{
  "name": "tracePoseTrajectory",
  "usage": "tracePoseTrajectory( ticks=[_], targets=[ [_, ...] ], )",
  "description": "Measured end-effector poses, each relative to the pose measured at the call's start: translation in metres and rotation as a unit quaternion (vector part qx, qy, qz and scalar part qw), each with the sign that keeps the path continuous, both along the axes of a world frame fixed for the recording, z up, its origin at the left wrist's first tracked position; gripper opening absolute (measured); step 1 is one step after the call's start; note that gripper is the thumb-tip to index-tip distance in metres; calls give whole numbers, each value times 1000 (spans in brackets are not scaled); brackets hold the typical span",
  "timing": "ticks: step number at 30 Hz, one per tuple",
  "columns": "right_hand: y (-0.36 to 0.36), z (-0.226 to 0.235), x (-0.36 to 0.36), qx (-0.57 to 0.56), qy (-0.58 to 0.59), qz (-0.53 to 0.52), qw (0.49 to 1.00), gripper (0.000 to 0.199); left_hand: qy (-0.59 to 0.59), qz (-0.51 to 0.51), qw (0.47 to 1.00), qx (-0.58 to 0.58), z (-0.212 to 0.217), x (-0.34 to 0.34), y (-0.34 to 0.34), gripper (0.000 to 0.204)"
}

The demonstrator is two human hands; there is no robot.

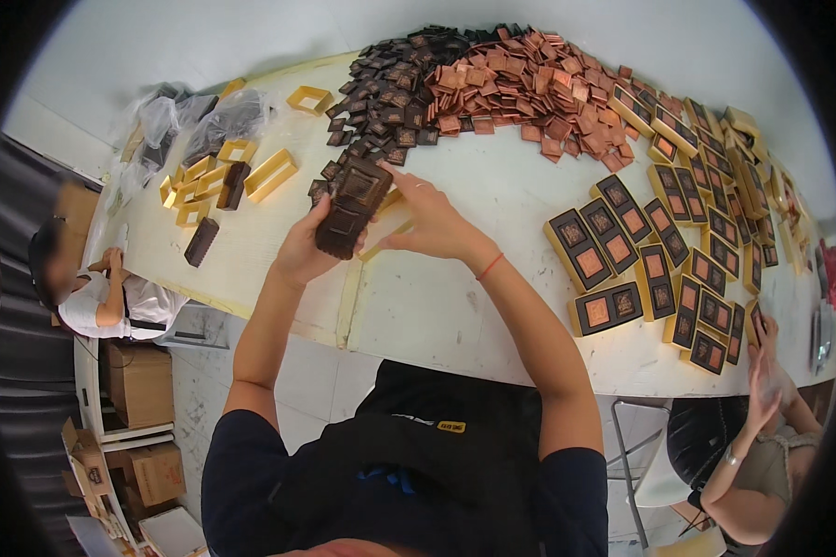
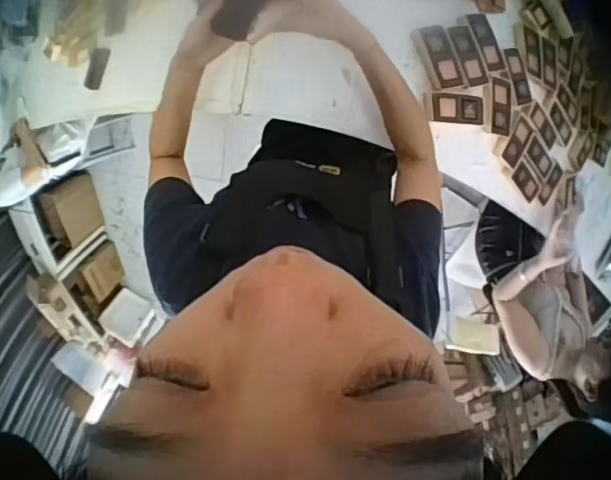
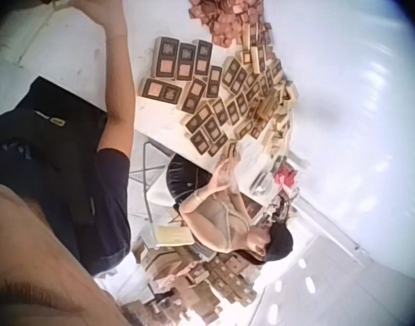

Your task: The person assembles small cosmetic compacts by placing square inserts into black trays and closing them with lids. They repeatedly pick up inserts and trays, align them, and place finished units on the table. The person also handles gold-colored boxes and stacks completed compacts.

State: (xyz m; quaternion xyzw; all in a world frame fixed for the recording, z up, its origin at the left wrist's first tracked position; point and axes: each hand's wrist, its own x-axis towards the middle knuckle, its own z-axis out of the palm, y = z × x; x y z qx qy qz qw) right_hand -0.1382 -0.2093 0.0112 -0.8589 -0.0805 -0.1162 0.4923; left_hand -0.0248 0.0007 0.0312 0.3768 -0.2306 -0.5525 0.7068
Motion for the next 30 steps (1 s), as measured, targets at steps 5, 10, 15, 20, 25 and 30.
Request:
tracePoseTrajectory(
  ticks=[5,10,15,20,25,30],
  targets=[
    [4,-16,-4,-149,46,-36,987,73,-581,137,794,115,-11,0,-6,42],
    [6,-25,-38,-15,33,-65,997,64,-722,157,668,89,-34,-32,-11,47],
    [6,-34,-45,114,25,-71,991,77,-701,166,692,52,-49,-24,-6,53],
    [5,-26,-47,121,2,-70,990,81,-799,141,583,45,-45,-30,-1,54],
    [1,-26,-51,27,7,-66,997,72,-808,144,564,87,-42,-36,-2,48],
    [11,-38,-58,-84,-4,-116,990,77,-747,159,643,63,-57,-30,-2,53]
  ],
)
